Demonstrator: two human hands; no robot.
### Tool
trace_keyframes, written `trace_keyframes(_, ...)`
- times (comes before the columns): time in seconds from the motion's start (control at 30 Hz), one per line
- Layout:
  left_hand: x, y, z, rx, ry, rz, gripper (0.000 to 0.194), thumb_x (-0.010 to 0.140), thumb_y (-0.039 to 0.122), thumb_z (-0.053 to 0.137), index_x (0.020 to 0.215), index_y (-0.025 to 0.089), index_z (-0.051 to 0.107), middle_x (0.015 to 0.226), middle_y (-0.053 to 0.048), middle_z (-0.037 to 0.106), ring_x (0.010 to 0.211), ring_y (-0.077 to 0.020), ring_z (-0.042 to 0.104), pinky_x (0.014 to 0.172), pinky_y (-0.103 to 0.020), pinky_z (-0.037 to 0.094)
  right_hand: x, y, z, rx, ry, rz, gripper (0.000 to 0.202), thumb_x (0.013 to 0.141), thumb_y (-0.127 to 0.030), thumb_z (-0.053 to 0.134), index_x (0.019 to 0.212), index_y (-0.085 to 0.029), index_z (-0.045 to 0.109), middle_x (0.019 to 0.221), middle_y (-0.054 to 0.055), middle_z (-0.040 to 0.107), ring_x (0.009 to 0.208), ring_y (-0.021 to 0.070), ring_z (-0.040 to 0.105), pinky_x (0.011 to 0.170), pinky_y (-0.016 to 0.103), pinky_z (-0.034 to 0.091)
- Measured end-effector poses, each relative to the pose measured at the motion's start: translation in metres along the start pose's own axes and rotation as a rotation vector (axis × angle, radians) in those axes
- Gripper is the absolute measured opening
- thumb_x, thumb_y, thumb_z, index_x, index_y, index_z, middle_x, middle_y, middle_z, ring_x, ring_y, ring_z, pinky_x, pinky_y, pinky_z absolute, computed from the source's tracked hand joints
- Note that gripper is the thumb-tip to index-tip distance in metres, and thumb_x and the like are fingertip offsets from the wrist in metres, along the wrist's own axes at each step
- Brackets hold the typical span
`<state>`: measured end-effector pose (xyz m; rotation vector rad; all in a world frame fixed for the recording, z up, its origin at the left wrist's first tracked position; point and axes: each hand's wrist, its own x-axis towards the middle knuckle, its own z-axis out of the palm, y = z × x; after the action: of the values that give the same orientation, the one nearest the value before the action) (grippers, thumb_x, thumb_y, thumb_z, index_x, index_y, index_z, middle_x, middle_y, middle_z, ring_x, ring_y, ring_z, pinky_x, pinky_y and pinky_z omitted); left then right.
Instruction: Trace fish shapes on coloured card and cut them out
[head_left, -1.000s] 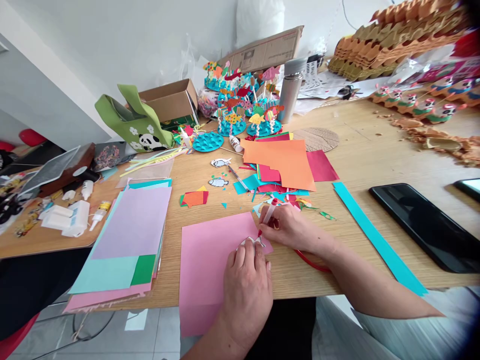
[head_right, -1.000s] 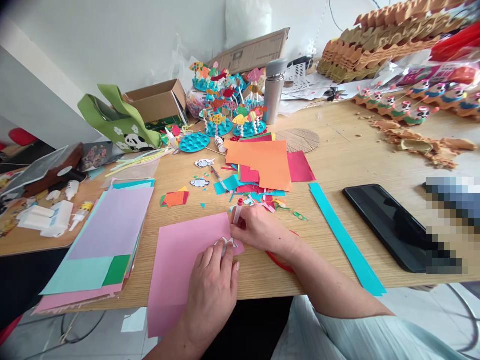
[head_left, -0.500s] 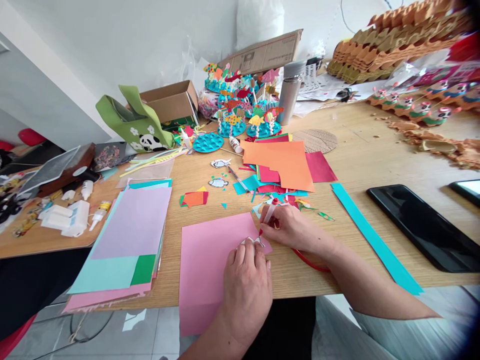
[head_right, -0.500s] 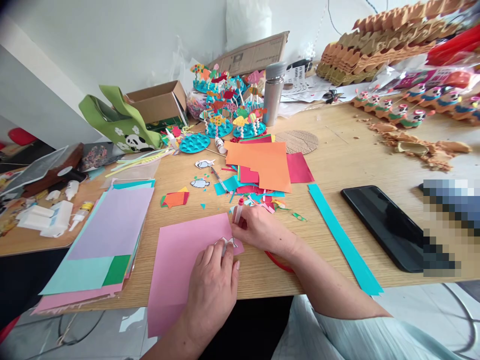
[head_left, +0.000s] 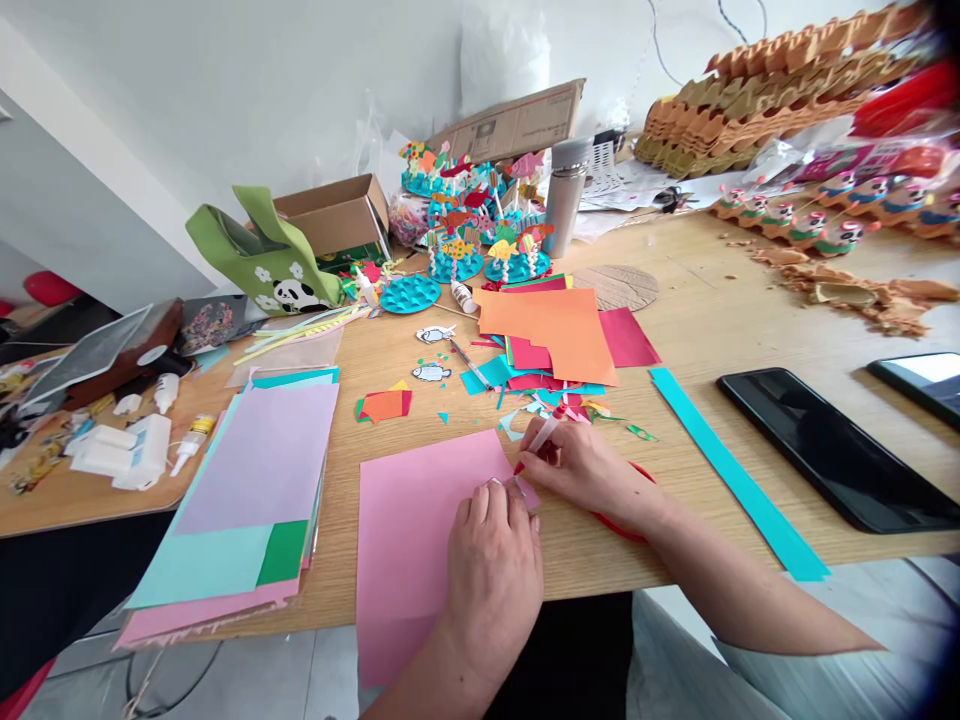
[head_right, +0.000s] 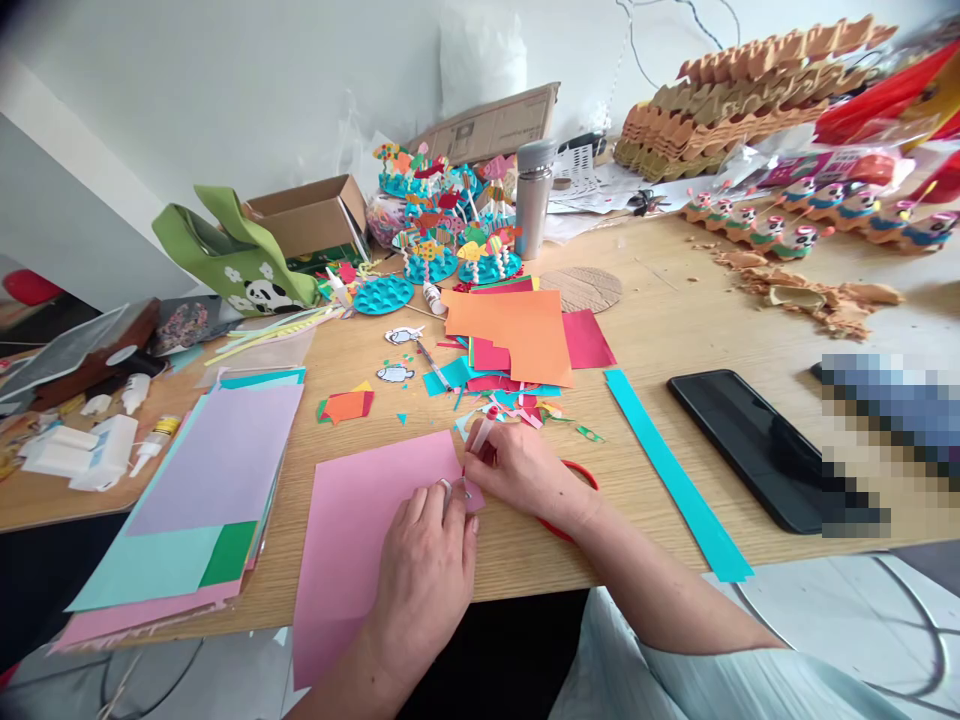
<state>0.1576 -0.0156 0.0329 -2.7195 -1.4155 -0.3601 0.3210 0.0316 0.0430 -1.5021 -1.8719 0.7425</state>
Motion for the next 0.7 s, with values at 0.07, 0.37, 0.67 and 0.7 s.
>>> trace_keyframes(0.07, 0.0003, -0.0005, 0.0008, -0.002, 0.002, -0.004, 0.032, 0.086, 0.017, 0.056, 0.116, 0.009, 0.057, 0.094, -0.007, 0.059, 0.084, -0.0227, 0.053, 0.069, -0.039, 0.048, 0.0003, 0.0024, 0.0016, 0.004, 0.018, -0.012, 0.011, 0.079, -0.016, 0.052, 0.069, -0.019, 0.055, 0.071, 0.002, 0.068, 0.053, 0.0112, 0.055, 0.053, 0.025, 0.04)
trace_keyframes(0.37, 0.0012, -0.0005, 0.0006, -0.012, -0.02, -0.008, 0.025, 0.088, 0.016, 0.053, 0.111, 0.011, 0.058, 0.094, -0.007, 0.058, 0.085, -0.0225, 0.052, 0.069, -0.039, 0.047, -0.001, 0.0006, -0.0005, 0.016, 0.02, 0.009, 0.011, 0.078, -0.015, 0.052, 0.068, -0.019, 0.056, 0.061, -0.001, 0.063, 0.052, 0.0113, 0.054, 0.051, 0.024, 0.039)
trace_keyframes(0.67, 0.0008, -0.0015, -0.003, -0.028, -0.046, -0.01, 0.027, 0.089, 0.015, 0.05, 0.115, 0.011, 0.057, 0.094, -0.007, 0.057, 0.085, -0.0222, 0.052, 0.07, -0.038, 0.047, -0.004, -0.0021, -0.0017, 0.02, 0.018, -0.002, 0.016, 0.08, -0.017, 0.052, 0.065, -0.019, 0.057, 0.065, 0.001, 0.065, 0.053, 0.0112, 0.054, 0.053, 0.025, 0.04)
trace_keyframes(0.7, 0.0007, -0.0021, -0.0031, -0.032, -0.051, -0.007, 0.028, 0.089, 0.013, 0.05, 0.115, 0.011, 0.057, 0.094, -0.007, 0.057, 0.085, -0.022, 0.052, 0.07, -0.038, 0.047, -0.0053, -0.0012, -0.0011, 0.022, 0.013, -0.005, 0.017, 0.081, -0.018, 0.052, 0.064, -0.019, 0.057, 0.067, 0.002, 0.066, 0.055, 0.0115, 0.055, 0.054, 0.025, 0.041)
